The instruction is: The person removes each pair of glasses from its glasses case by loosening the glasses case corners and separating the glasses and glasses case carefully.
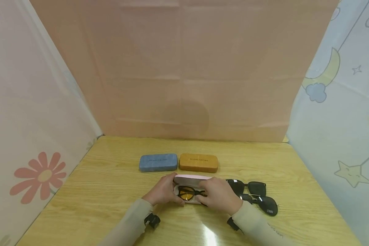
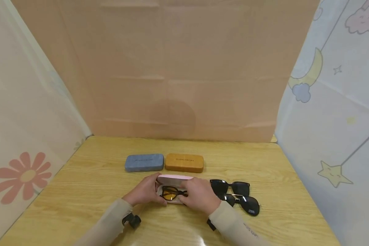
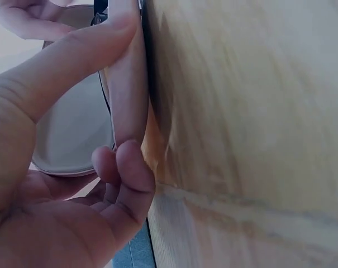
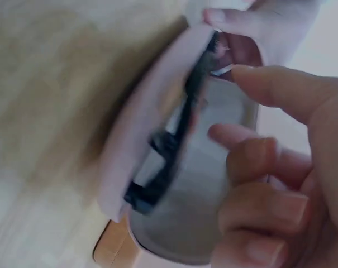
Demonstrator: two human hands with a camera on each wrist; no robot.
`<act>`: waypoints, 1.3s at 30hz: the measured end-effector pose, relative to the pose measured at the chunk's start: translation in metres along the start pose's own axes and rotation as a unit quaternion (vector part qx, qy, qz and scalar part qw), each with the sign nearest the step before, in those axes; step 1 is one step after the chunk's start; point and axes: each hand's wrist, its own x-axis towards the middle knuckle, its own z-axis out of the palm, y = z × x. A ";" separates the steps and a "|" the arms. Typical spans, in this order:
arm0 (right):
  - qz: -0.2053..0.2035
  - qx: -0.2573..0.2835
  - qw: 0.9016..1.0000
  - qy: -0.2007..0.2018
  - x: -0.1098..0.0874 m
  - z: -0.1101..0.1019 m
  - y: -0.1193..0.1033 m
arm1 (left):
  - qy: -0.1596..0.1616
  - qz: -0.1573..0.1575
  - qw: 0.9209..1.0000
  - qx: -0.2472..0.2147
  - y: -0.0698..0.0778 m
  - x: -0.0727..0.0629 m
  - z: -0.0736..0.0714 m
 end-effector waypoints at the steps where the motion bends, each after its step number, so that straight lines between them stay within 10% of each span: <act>1: 0.005 -0.010 1.000 -0.003 0.000 0.003 -0.001 | -0.002 -0.001 1.000 -0.010 0.000 0.000 0.000; 18: 0.102 -0.005 0.995 -0.007 0.009 0.025 -0.007 | -0.028 -0.015 0.999 -0.032 -0.007 0.001 0.001; 39: 0.063 0.028 0.998 -0.002 0.003 -0.004 -0.006 | -0.029 -0.011 0.997 -0.064 -0.005 0.000 -0.003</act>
